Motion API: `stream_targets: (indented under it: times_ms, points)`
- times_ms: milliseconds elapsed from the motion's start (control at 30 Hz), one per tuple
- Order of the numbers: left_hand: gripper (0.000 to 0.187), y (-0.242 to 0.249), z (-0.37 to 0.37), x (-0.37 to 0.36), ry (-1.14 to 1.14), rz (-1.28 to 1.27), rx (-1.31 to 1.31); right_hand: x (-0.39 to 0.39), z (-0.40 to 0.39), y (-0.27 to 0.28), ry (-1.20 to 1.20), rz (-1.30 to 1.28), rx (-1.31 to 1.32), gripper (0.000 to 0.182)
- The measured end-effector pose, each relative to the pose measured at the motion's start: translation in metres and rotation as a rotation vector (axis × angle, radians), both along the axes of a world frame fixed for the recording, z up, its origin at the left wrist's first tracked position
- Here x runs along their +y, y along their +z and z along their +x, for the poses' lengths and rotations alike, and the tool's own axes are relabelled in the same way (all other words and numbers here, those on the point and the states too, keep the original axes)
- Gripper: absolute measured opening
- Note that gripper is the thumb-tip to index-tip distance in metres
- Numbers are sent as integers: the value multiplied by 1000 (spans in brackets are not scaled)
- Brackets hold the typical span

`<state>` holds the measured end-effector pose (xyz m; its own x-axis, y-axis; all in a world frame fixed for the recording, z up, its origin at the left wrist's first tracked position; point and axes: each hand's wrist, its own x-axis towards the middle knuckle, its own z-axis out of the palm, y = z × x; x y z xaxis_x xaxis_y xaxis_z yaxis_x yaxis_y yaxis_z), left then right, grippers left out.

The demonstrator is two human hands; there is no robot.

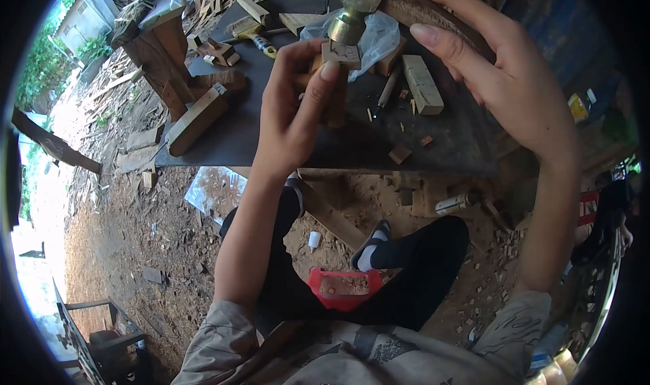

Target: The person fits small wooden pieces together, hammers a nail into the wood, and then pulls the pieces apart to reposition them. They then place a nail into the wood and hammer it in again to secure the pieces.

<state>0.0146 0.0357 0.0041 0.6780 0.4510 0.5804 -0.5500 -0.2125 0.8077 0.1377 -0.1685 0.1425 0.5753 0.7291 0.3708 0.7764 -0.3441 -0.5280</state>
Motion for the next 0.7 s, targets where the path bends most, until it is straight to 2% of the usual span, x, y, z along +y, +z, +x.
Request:
stream_targets:
  times_ms: [67, 233, 433, 467, 567, 700]
  points:
    - [40, -2, 4, 1, 30, 51, -37, -1, -1, 4, -39, -58, -23, 60]
    - [40, -10, 9, 7, 70, 120, -54, -2, 18, 2, 26, 311, -113, 58]
    - [39, -7, 8, 6, 65, 107, -52, 10, 12, 0, 61, 549, 46, 57]
    - [39, -7, 7, 5, 57, 99, -40, 7, 14, -6, 100, 366, -39, 55]
    - [39, 2, 1, 2, 45, 77, -16, 8, -2, -5, 24, -36, -51, 54]
    - [39, -5, 8, 4, 125, 193, -79, 4, 5, -6, 10, 194, -69, 54]
